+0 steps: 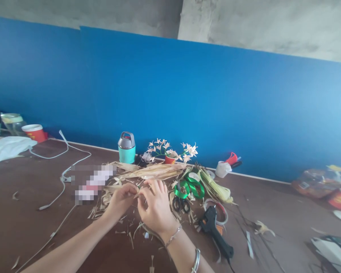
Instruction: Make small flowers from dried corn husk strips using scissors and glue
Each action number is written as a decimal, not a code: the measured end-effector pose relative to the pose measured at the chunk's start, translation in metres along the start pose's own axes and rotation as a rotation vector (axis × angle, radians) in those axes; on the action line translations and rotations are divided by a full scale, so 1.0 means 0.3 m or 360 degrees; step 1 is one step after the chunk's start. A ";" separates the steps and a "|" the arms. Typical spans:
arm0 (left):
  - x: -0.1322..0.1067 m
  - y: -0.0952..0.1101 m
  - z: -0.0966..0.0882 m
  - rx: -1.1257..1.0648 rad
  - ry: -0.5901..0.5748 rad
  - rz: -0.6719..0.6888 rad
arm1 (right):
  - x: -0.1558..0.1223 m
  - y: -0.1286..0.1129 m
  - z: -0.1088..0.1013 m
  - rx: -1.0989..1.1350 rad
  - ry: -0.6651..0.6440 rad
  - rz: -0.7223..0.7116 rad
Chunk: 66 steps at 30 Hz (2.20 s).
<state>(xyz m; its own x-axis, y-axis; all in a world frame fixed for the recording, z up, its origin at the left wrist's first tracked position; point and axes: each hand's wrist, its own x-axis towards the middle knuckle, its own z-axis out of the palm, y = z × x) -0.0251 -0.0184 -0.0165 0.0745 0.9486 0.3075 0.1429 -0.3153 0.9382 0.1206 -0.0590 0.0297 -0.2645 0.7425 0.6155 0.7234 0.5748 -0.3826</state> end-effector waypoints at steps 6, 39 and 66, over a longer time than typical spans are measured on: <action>-0.007 -0.015 0.011 0.0204 0.0114 0.0063 | -0.019 -0.012 0.022 -0.0265 -0.0015 -0.0066; -0.010 0.030 0.009 -0.0492 -0.0008 -0.0217 | 0.008 0.010 0.035 0.0843 0.0142 0.0673; -0.014 0.031 0.006 -0.0168 -0.0074 -0.0069 | 0.011 0.047 0.058 0.2145 0.0145 0.1854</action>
<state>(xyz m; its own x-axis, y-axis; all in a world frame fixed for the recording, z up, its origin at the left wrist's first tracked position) -0.0223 -0.0254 -0.0094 0.1164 0.9583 0.2611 0.0422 -0.2674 0.9627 0.1187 -0.0424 0.0143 0.0192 0.9387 -0.3442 -0.4910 -0.2911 -0.8211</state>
